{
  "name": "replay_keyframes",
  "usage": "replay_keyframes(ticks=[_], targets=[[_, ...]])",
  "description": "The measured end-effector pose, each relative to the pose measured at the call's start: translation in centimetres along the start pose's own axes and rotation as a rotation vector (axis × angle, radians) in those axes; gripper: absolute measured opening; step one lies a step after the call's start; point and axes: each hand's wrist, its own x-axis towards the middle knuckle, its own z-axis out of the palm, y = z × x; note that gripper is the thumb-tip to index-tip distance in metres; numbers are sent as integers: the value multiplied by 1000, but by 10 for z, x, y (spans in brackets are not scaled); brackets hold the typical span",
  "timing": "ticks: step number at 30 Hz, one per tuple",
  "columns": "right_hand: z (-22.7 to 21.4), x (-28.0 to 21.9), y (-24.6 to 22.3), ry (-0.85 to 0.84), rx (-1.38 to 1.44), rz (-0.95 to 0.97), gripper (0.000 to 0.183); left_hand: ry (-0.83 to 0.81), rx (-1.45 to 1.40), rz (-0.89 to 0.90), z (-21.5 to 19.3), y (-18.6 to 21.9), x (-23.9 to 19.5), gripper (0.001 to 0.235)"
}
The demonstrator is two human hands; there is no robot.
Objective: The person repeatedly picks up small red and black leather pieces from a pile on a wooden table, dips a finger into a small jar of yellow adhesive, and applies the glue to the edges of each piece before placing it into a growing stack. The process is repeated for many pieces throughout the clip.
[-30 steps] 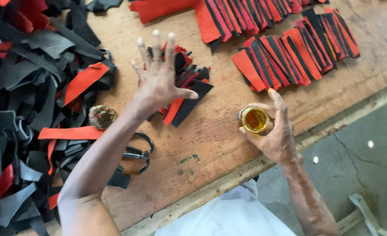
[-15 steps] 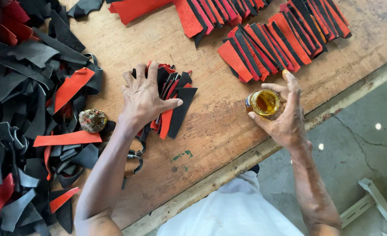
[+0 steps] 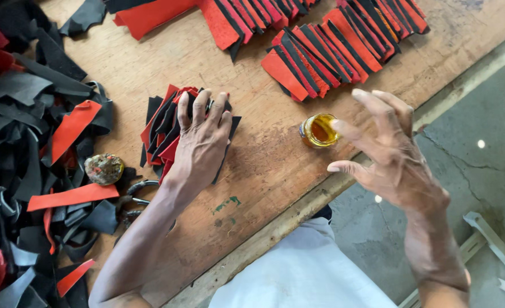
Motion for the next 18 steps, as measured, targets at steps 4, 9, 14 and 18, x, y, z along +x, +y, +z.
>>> replay_keyframes(ticks=[4, 9, 14, 18], targets=[[-10, 11, 0, -211, -95, -21, 65, 14, -162, 12, -1, 3, 1, 43], [-3, 37, -3, -307, -81, -40, 58, 14, -452, 51, -16, 0, 3, 38], [2, 48, -7, -413, -219, -139, 47, 23, -704, -93, -36, 2, 2, 31], [-8, 21, -2, -179, -87, -90, 55, 119, -822, -78, -45, -2, 4, 23]])
